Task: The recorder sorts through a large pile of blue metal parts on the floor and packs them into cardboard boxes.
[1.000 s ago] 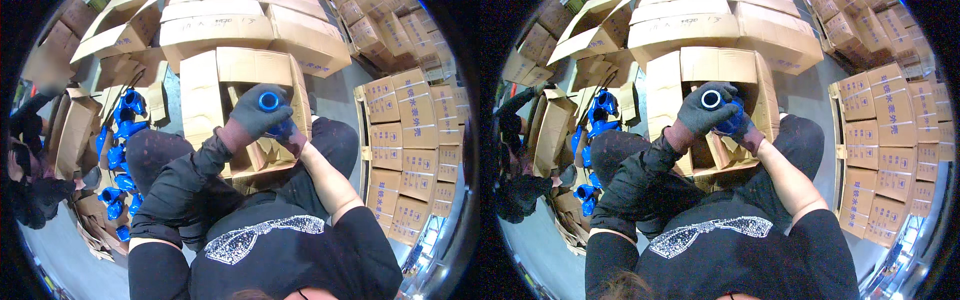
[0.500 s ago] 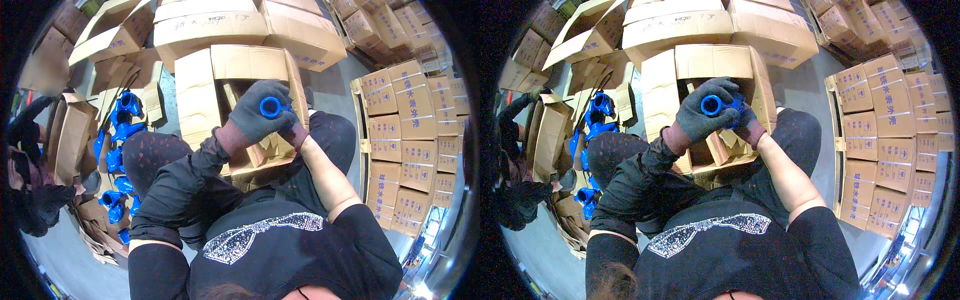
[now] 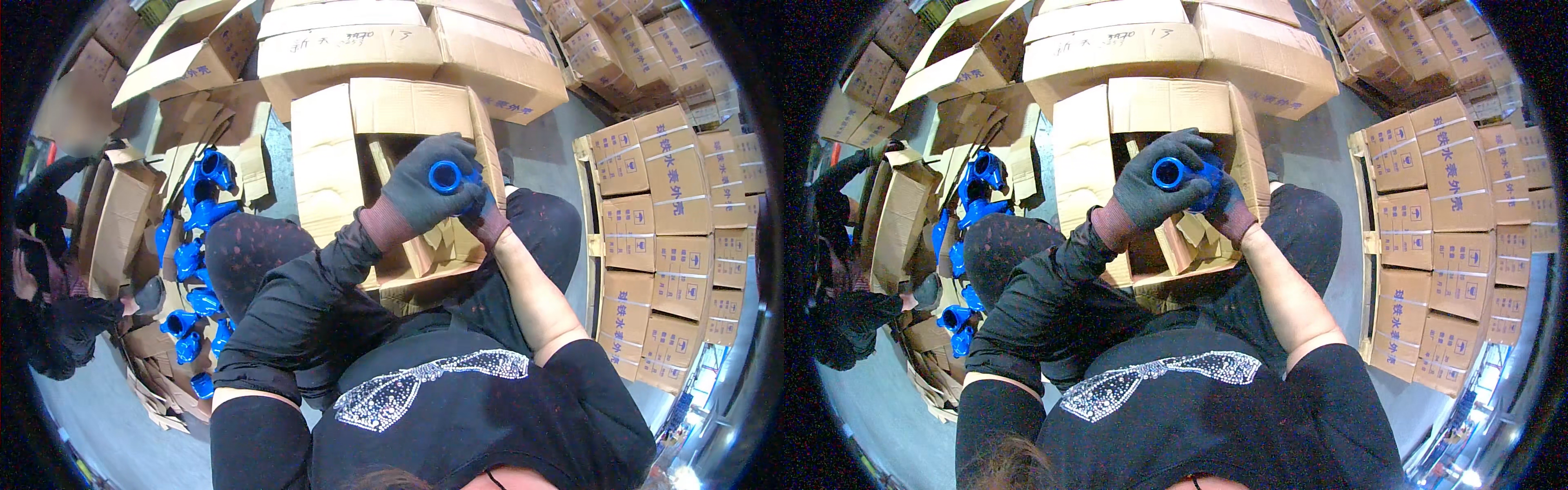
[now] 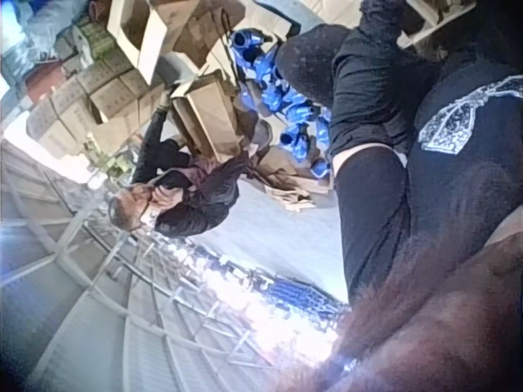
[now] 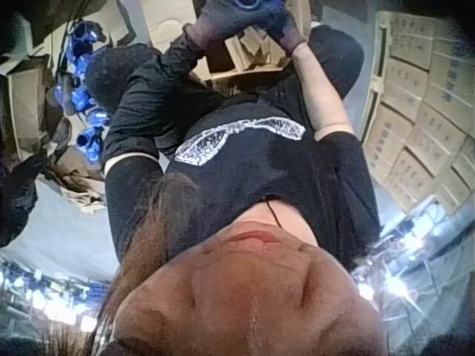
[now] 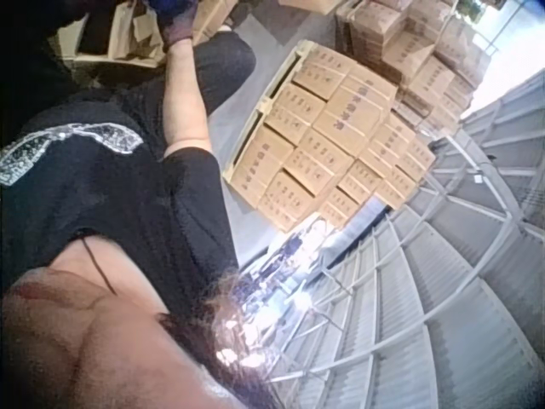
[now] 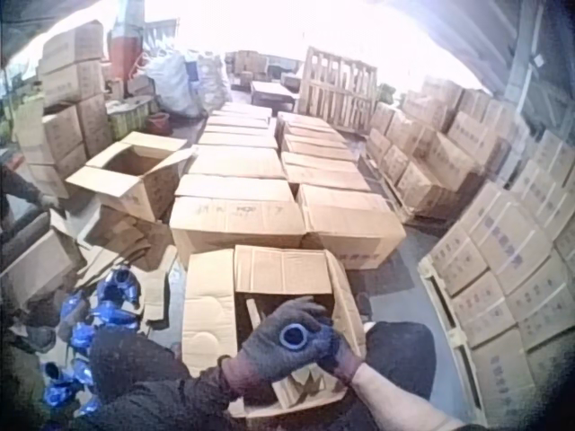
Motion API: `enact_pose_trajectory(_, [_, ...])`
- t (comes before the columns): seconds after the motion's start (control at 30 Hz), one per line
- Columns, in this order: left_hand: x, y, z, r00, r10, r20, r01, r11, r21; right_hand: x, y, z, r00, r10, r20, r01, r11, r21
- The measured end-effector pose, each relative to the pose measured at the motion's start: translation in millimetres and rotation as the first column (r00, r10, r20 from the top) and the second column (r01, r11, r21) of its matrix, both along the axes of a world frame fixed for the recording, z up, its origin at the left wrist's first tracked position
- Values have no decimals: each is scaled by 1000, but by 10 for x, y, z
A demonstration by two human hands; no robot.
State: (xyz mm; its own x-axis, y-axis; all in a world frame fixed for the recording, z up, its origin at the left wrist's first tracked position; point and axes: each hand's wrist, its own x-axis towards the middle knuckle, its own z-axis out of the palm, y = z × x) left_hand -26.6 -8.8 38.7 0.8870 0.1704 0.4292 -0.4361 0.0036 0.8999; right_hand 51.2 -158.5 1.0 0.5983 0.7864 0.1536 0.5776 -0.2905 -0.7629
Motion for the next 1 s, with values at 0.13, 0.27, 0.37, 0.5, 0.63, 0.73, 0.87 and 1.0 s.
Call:
enact_pose_trajectory(0.13, [-12,-9,43,998,33,62,-42,987,153,30,-29,-125,997,29,77,-30,999,21])
enact_pose_trajectory(0.27, [-38,-1,63,997,33,70,-46,980,192,37,-47,-267,952,-15,-305,65,986,153])
enact_pose_trajectory(0.37, [-31,7,31,999,32,40,-39,984,172,-10,-28,-218,972,-25,-233,47,995,90])
enact_pose_trajectory(0.5, [-18,16,26,999,30,25,-33,990,137,46,-25,-232,994,16,105,-12,999,-38])
enact_pose_trajectory(0.63, [-16,14,44,998,-9,-66,10,1000,17,72,-48,-284,999,19,-37,-20,999,-35])
enact_pose_trajectory(0.73, [-13,41,29,993,-35,-117,28,998,-59,39,-31,-190,999,30,37,-24,989,-145])
enact_pose_trajectory(0.87, [1,46,20,984,46,-172,-55,997,-53,28,-41,-208,853,-96,-513,151,986,67])
enact_pose_trajectory(1.0, [30,45,-16,945,85,-316,-157,965,-212,190,-70,-310,563,-69,-824,468,848,249])
